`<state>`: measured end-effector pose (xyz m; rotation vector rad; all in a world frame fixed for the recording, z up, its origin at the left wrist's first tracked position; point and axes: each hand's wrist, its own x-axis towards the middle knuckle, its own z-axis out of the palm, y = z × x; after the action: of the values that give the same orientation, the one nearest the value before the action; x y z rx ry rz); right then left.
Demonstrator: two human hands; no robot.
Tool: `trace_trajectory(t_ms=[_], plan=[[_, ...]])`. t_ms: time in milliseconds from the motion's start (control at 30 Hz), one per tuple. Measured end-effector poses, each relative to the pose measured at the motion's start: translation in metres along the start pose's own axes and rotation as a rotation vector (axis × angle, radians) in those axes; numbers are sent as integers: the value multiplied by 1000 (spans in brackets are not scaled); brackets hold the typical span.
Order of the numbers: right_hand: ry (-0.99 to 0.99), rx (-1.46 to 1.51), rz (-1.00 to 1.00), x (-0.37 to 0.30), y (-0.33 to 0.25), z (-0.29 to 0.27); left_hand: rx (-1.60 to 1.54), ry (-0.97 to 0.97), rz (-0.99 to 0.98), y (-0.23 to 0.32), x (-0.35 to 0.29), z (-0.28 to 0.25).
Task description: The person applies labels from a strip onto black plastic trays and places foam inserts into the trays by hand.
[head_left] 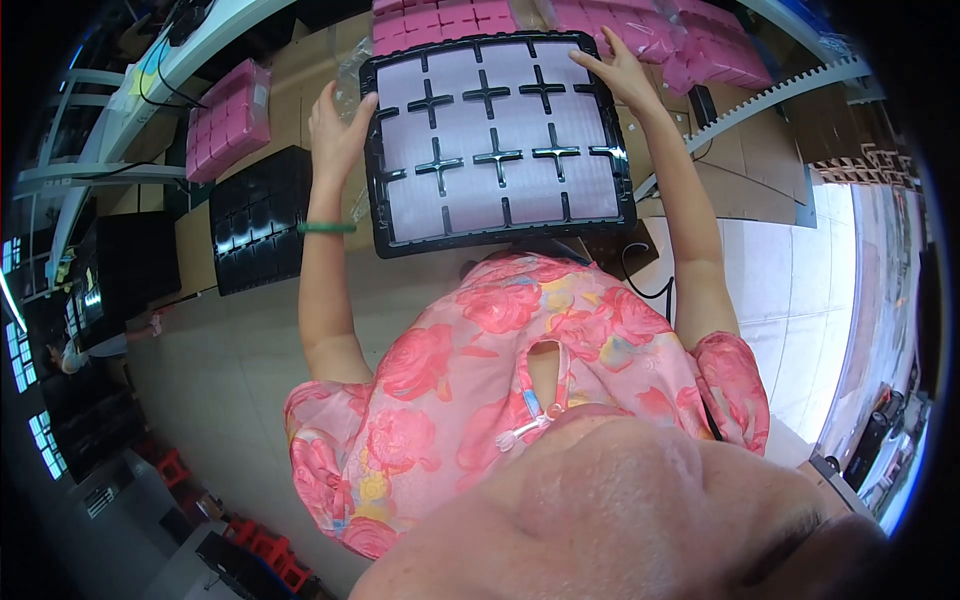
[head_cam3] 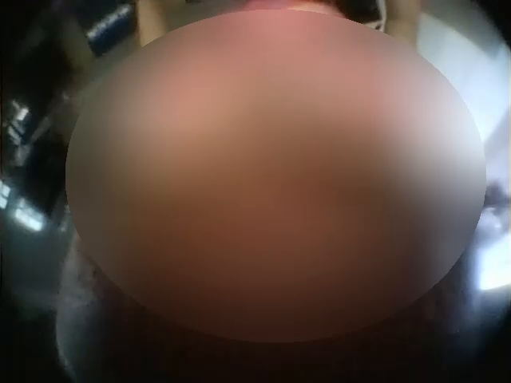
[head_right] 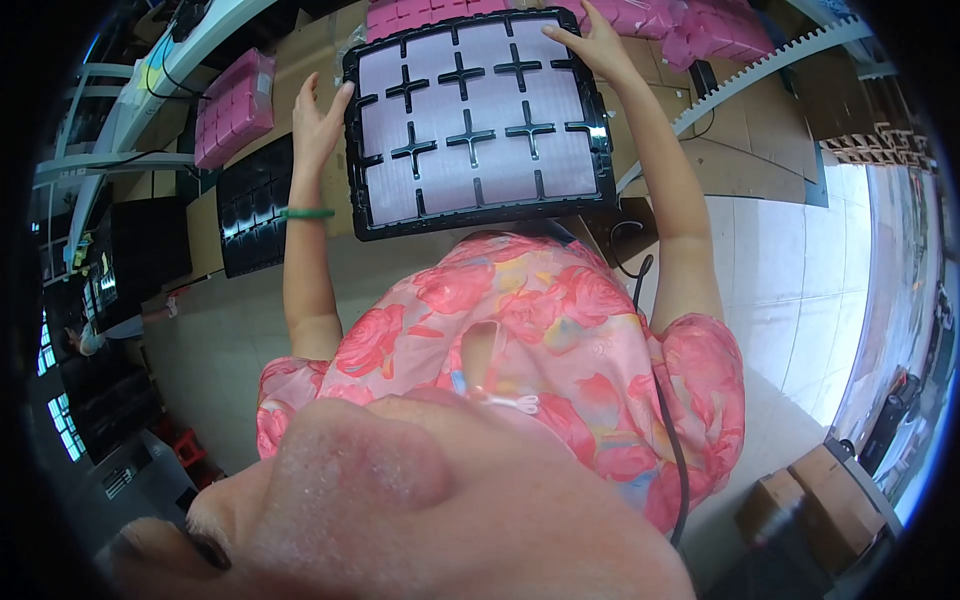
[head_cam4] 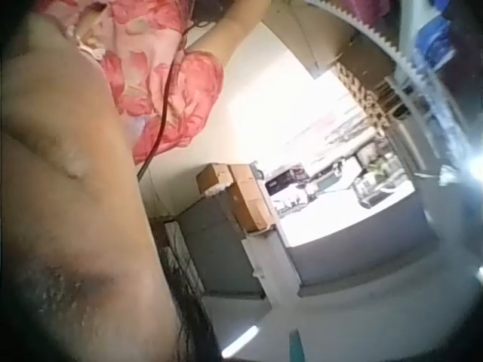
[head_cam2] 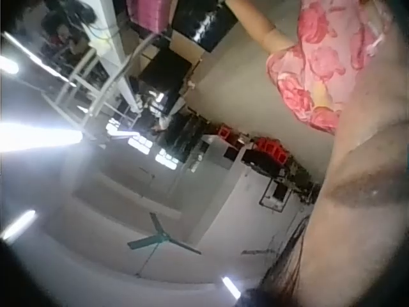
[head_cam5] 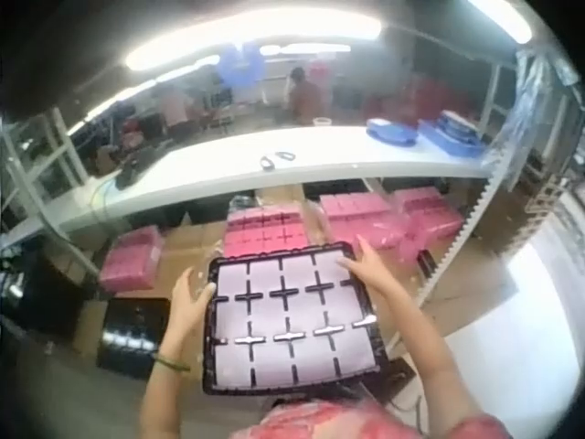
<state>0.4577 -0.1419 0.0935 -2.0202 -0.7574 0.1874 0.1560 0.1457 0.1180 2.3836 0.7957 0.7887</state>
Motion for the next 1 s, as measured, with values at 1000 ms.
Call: trace_trajectory(t_ms=[1000], plan=[[137,-371,-104,10,17,-11,-468,-290,-388,-31,6,18]])
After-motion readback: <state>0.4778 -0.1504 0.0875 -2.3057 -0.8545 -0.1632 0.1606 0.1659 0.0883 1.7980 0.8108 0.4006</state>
